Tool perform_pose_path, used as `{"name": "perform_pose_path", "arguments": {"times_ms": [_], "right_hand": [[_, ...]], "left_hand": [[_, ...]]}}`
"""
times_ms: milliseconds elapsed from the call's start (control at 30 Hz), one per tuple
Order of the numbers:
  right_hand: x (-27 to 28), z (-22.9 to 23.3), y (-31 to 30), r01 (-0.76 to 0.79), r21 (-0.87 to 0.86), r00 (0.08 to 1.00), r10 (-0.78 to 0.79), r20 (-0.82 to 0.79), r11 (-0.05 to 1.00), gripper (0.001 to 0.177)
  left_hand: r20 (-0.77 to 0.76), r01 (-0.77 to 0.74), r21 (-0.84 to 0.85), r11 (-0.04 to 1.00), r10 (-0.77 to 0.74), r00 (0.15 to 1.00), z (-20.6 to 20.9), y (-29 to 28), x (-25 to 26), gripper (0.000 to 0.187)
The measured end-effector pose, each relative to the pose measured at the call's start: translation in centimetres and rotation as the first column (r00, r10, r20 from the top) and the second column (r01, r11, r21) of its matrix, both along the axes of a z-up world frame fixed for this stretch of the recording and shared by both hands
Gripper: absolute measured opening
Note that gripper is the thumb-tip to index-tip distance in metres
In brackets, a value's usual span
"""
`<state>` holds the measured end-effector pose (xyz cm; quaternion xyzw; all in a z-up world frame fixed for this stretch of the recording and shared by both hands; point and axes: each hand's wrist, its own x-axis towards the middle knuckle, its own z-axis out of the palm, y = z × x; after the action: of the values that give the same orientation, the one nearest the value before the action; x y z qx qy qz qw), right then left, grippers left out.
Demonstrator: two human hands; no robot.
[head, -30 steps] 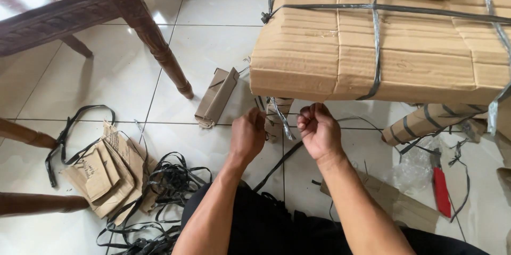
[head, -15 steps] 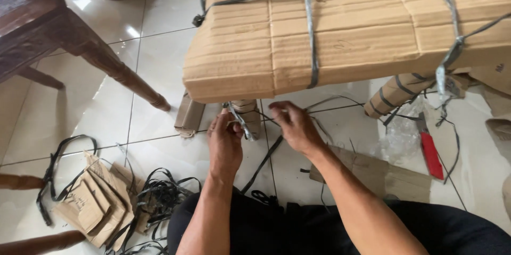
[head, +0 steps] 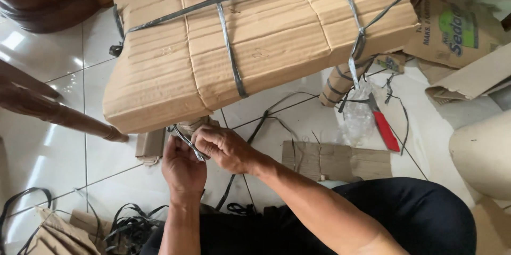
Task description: Unpacking a wooden chair by cutting plastic straps and removing cardboard wrapping.
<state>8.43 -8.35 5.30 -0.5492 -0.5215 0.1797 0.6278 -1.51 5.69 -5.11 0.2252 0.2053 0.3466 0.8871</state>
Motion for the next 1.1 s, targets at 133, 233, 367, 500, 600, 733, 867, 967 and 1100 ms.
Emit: {"name": "perform_pose_path", "arguments": {"times_ms": [133, 233, 367, 500, 600, 733, 867, 967, 1100], "right_hand": [[1.1, -0.6, 0.9, 0.078, -0.197, 0.979, -0.037, 0.202, 0.977, 0.028], [0.9, 2.4, 0.7, 0.181, -0.442, 0.896, 0.038, 0.442, 0.878, 0.025], [1.2, 4.3, 0.9, 0.188, -0.542, 0.841, 0.15, 0.519, 0.819, 0.024], [1.8, 3.8, 1.4, 0.138, -0.607, 0.844, 0.228, 0.486, 0.782, 0.028], [2.6, 1.8, 2.0, 0.14, -0.602, 0.86, 0.205, 0.467, 0.786, 0.024], [2.4, 2.0, -0.3, -0.031, -0.501, 0.996, 0.067, 0.053, 0.865, 0.025], [0.8, 2.0, -3.8, -0.005, -0.44, 0.965, -0.112, -0.238, 0.898, 0.021], [0.9, -3.0, -4.4, -0.003, -0.46, 0.951, -0.139, -0.275, 0.888, 0.023], [0.8, -6.7, -3.8, -0.012, -0.387, 0.863, -0.185, -0.469, 0.922, 0.028]], "left_hand": [[-0.426, 0.163, 0.765, 0.624, 0.299, 0.854, 7.5, -2.5, 0.8, 0.024], [-0.513, 0.568, 0.815, 0.115, 0.6, 0.614, 2.9, 1.9, 0.1, 0.011], [-0.507, 0.635, 0.773, -0.003, 0.598, 0.62, 3.8, 2.4, -0.3, 0.006], [-0.524, 0.665, 0.745, -0.045, 0.576, 0.627, 4.7, 2.0, -0.6, 0.006], [-0.635, 0.741, 0.666, 0.084, 0.586, 0.504, 6.6, 0.4, -0.6, 0.018], [-0.65, 0.514, 0.758, 0.402, 0.389, 0.653, 8.9, -1.5, -2.5, 0.023], [-0.403, 0.017, 0.383, 0.924, 0.15, 0.903, 8.3, -3.5, -2.5, 0.024], [-0.402, -0.019, 0.234, 0.972, 0.114, 0.908, 7.4, -3.8, -2.3, 0.018], [-0.31, -0.005, -0.15, 0.989, -0.042, 0.95, 6.0, -2.5, -2.0, 0.02]]}}
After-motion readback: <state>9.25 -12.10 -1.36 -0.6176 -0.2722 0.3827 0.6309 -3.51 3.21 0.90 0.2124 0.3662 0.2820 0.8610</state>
